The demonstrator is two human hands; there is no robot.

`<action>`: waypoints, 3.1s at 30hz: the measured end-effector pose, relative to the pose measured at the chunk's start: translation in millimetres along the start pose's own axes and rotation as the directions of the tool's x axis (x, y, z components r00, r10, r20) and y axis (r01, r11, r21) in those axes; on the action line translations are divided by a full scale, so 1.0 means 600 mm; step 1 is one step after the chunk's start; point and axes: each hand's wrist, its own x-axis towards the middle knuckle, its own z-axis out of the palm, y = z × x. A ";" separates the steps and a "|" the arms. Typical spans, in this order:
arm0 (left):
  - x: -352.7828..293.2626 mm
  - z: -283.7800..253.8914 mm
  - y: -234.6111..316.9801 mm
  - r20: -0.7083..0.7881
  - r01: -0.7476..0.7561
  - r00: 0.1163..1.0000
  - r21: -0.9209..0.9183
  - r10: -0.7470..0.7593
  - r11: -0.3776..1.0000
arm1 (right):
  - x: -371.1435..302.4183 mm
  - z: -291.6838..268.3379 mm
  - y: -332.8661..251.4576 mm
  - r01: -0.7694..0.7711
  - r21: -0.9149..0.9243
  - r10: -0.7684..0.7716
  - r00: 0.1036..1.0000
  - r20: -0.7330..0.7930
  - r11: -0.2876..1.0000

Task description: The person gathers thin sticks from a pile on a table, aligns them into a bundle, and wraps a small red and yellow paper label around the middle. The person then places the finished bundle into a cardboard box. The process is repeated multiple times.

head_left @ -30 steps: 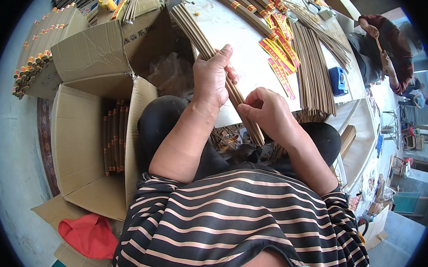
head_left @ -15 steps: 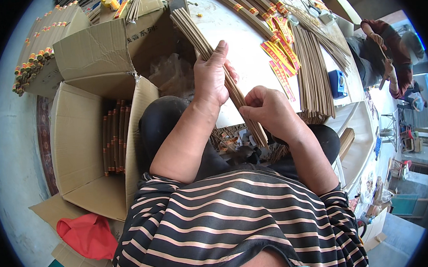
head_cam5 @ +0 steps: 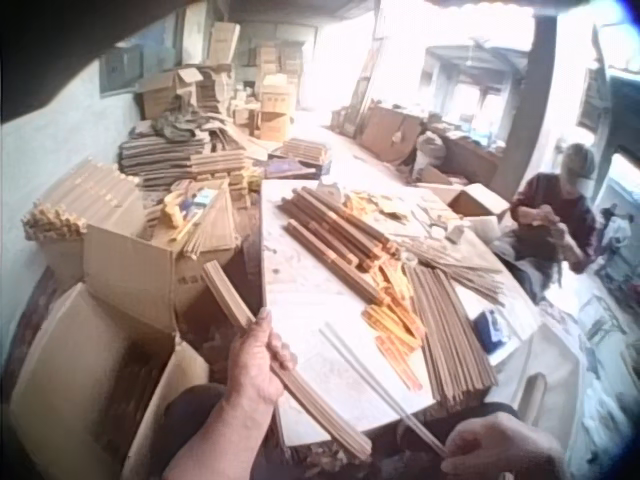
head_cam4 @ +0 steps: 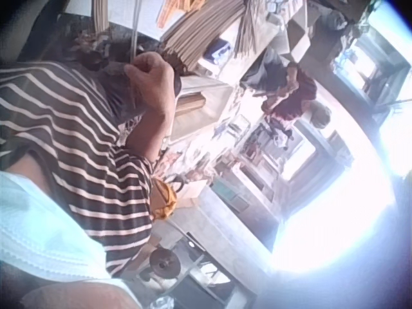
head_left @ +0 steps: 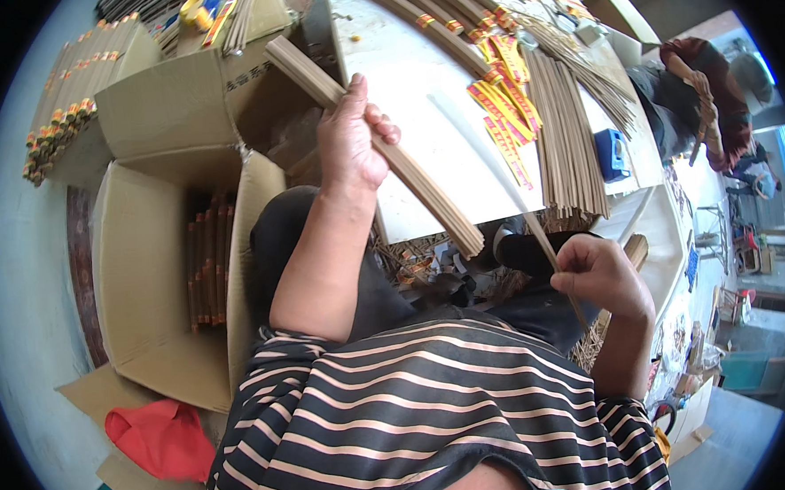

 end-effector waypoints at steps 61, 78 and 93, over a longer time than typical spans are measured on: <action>-0.037 0.011 -0.048 0.375 0.318 0.881 -0.015 -0.289 0.948 | 0.155 0.152 -0.074 0.006 0.417 -0.129 0.955 0.268 0.909; 0.005 -0.005 -0.032 0.268 0.280 0.931 -0.089 -0.248 0.956 | 0.223 -0.078 0.168 -0.165 -0.398 -0.119 0.794 -0.597 0.902; -0.002 0.002 -0.038 0.191 0.308 0.939 -0.094 -0.287 0.947 | 0.167 -0.025 0.055 0.062 -0.356 -0.311 0.641 -0.702 0.932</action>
